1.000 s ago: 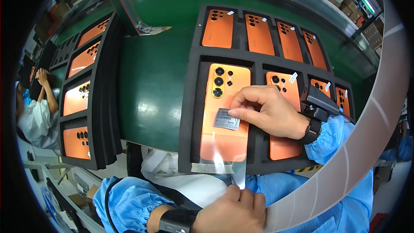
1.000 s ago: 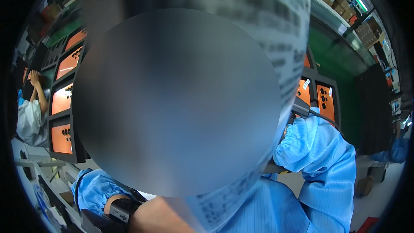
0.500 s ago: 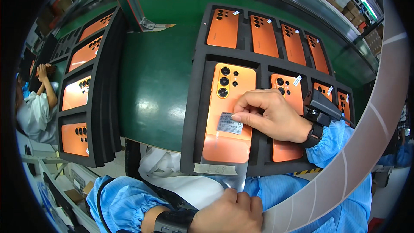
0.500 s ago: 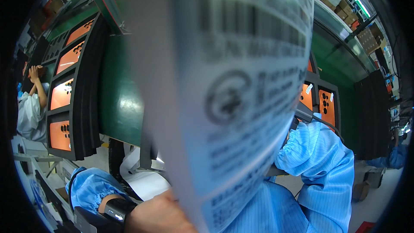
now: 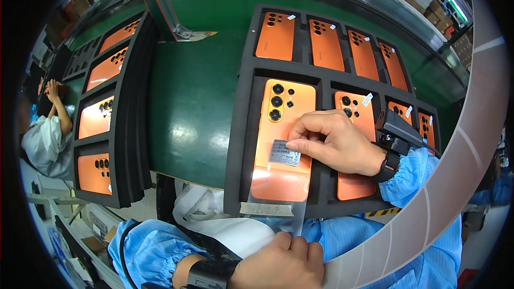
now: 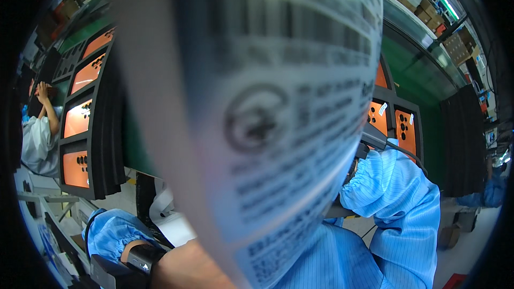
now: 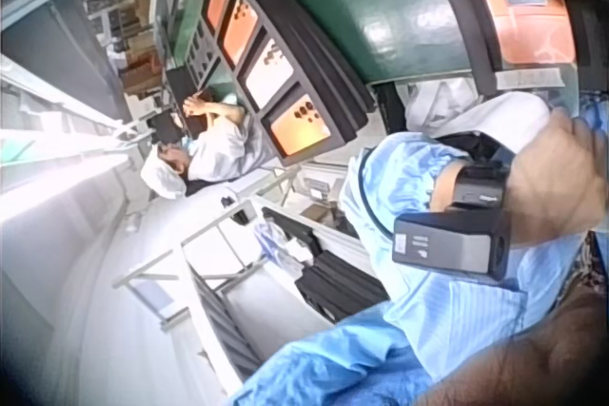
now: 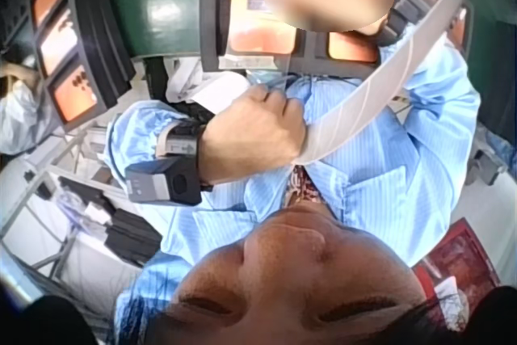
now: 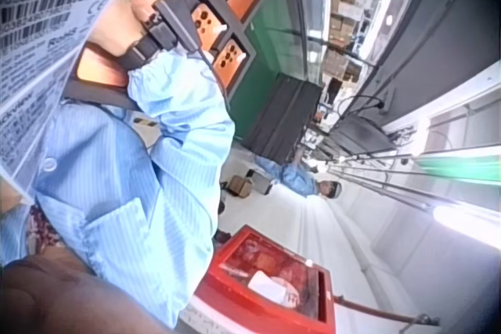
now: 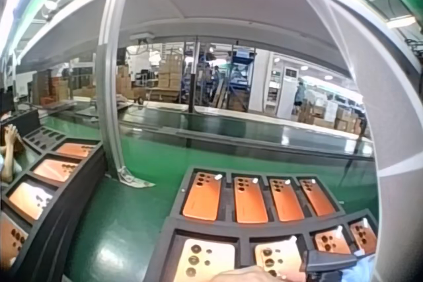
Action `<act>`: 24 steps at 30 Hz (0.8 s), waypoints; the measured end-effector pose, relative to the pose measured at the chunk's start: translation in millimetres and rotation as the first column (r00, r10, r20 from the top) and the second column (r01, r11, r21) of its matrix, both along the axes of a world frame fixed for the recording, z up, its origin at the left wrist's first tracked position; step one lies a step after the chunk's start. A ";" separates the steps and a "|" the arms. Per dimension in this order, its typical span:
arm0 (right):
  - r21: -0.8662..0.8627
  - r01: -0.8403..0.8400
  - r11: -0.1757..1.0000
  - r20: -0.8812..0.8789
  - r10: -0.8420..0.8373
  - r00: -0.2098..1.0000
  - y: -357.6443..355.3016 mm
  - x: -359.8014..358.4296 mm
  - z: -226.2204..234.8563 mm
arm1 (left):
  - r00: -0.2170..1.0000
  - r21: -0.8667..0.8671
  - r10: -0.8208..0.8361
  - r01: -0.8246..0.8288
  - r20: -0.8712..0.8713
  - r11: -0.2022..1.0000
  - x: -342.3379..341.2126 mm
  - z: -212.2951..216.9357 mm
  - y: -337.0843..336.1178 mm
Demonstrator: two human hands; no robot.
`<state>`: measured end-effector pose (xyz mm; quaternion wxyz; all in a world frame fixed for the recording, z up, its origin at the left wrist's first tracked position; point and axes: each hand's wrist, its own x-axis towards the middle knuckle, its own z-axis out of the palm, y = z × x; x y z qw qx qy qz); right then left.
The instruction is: Applying identification stickers and protective film to the back of smartphones in a factory assembly line.
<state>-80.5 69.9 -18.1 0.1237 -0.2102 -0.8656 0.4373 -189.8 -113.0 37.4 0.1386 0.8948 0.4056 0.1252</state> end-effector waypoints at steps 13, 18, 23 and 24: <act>0.032 -0.005 0.999 0.001 0.005 1.000 -0.1 1.7 0.5 | 1.000 -0.017 -0.015 0.015 0.006 1.000 -0.1 0.5 1.7; 0.052 -0.015 0.999 -0.044 0.017 0.999 -6.0 -3.4 13.4 | 1.000 0.006 -0.023 0.023 -0.016 1.000 -2.6 2.2 3.0; 0.288 -0.094 0.953 -0.075 0.120 0.990 -2.2 -2.7 -1.6 | 1.000 0.009 -0.019 0.020 -0.012 1.000 -4.5 3.8 2.7; 0.549 -0.110 0.829 -0.002 0.133 0.991 -3.6 -4.1 4.4 | 1.000 0.004 -0.028 0.028 -0.013 1.000 -5.0 4.3 3.9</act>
